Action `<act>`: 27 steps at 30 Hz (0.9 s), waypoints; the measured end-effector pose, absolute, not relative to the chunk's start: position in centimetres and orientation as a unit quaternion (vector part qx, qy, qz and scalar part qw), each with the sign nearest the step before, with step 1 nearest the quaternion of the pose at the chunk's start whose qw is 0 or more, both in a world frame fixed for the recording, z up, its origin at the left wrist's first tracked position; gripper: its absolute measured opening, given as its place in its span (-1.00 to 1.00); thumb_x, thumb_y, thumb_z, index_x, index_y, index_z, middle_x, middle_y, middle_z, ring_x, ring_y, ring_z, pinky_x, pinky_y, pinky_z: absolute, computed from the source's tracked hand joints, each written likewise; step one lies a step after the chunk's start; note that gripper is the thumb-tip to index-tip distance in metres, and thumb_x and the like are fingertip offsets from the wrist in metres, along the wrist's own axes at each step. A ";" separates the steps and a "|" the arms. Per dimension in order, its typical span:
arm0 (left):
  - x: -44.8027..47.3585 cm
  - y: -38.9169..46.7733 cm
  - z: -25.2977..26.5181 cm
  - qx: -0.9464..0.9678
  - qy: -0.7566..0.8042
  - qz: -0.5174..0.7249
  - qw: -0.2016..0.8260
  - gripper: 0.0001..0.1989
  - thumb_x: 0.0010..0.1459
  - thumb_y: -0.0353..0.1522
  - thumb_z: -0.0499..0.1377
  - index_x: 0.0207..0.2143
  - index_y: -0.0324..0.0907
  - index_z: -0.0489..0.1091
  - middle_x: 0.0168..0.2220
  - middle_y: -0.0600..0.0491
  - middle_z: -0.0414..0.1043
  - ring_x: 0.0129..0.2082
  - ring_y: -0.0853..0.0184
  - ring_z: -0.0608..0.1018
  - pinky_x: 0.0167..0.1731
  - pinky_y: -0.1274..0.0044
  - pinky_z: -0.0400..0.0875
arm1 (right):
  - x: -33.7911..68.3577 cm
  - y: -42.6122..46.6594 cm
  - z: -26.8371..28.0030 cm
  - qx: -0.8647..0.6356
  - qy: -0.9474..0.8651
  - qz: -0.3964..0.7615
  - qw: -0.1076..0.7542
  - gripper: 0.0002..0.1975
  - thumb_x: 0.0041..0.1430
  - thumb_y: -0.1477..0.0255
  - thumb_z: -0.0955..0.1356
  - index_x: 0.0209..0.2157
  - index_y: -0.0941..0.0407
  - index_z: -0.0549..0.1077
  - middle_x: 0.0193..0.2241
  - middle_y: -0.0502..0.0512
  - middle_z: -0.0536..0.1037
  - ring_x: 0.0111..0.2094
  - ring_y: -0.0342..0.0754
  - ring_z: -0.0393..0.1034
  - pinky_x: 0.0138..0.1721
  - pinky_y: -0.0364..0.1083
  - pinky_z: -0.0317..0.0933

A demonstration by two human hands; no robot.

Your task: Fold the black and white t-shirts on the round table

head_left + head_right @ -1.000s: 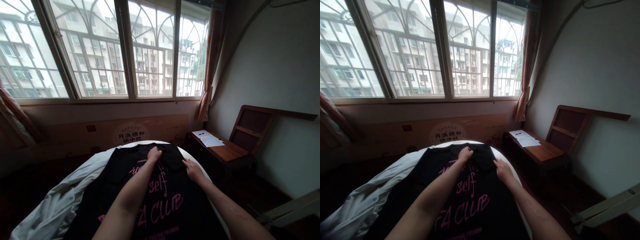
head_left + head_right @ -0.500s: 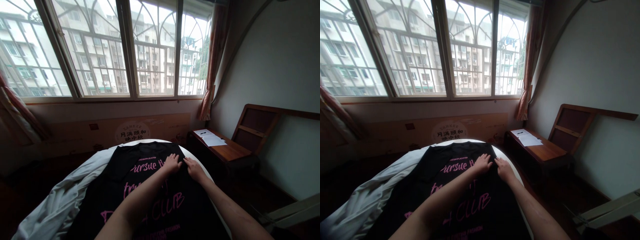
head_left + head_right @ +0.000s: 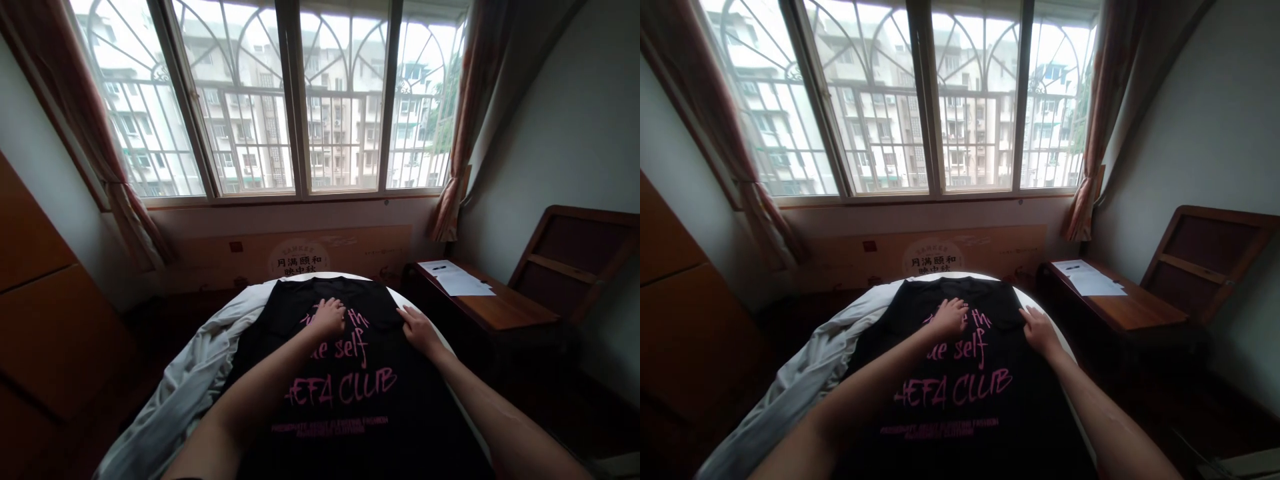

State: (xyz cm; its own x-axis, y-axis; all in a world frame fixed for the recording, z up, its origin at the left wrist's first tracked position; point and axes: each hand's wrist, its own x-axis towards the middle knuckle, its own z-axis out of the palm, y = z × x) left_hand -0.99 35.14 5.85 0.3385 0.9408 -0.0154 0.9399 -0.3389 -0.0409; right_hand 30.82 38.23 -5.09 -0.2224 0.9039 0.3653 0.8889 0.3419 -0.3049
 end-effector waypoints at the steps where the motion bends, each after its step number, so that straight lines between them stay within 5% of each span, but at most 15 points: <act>1: -3.6 34.6 6.8 -0.805 -0.592 0.021 0.029 -0.48 0.24 -0.29 0.10 0.25 -0.11 0.35 0.37 -0.13 0.18 0.40 0.05 0.14 0.36 0.12 -0.11 | 30.7 38.0 -4.9 -0.569 -0.780 0.004 0.260 -0.43 0.23 0.53 0.20 0.26 0.11 0.38 0.32 0.20 0.27 0.37 0.13 0.12 0.39 0.23 0.00; 8: -17.9 30.6 11.4 -0.724 -0.680 0.059 0.099 -0.69 0.16 -0.45 0.11 -0.12 -0.24 0.58 0.01 -0.30 0.48 0.14 -0.09 0.42 0.21 0.02 0.12 | 24.1 38.5 -0.7 -0.486 -0.804 0.018 0.342 -0.50 0.12 0.63 0.23 0.06 0.17 0.56 0.15 0.23 0.47 0.26 0.14 0.28 0.35 0.18 0.07; 13: -21.1 28.4 10.8 -0.774 -0.623 0.091 0.061 -0.76 0.14 -0.36 0.18 -0.20 -0.06 0.62 0.09 -0.07 0.48 0.16 0.09 0.43 0.17 0.30 0.27 | 12.3 41.8 2.9 -0.443 -0.833 0.093 0.319 -0.56 0.18 0.59 0.27 0.04 0.12 0.57 -0.02 0.13 0.59 0.03 0.00 0.47 0.19 -0.06 0.27; 15: -21.8 27.9 10.0 -0.787 -0.607 0.096 0.056 -0.77 0.14 -0.34 0.18 -0.22 -0.07 0.63 0.12 -0.08 0.46 0.19 0.06 0.41 0.21 0.26 0.24 | 6.8 43.4 3.8 -0.443 -0.831 0.130 0.310 -0.57 0.22 0.57 0.28 0.10 0.12 0.52 0.02 0.14 0.57 0.05 -0.01 0.46 0.17 -0.08 0.28; 20: -23.2 27.2 8.0 -0.784 -0.611 0.093 0.063 -0.70 0.17 -0.35 0.14 -0.12 -0.19 0.61 0.20 -0.27 0.38 0.27 -0.12 0.32 0.24 -0.01 0.13 | -5.5 47.9 4.9 -0.459 -0.812 0.214 0.290 -0.64 0.38 0.35 0.32 0.15 0.15 0.42 0.08 0.20 0.50 0.09 0.00 0.42 0.19 0.09 0.29; 27: -24.2 26.9 6.0 -0.789 -0.609 0.072 0.044 -0.50 0.25 -0.31 0.07 0.19 -0.28 0.42 0.36 -0.31 0.16 0.37 -0.11 0.19 0.30 0.00 0.04 | -14.5 52.3 2.7 -0.489 -0.780 0.285 0.268 -0.58 0.39 0.24 0.32 0.18 0.14 0.37 0.12 0.21 0.43 0.10 0.03 0.39 0.17 0.15 0.31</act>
State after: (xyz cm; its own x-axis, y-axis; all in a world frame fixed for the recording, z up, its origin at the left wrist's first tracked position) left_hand -24.19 26.85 6.00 0.2479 0.9669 -0.0604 0.9542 -0.2545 -0.1575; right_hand -14.48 52.31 2.74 -0.3779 0.9154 0.1386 0.6100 0.3588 -0.7065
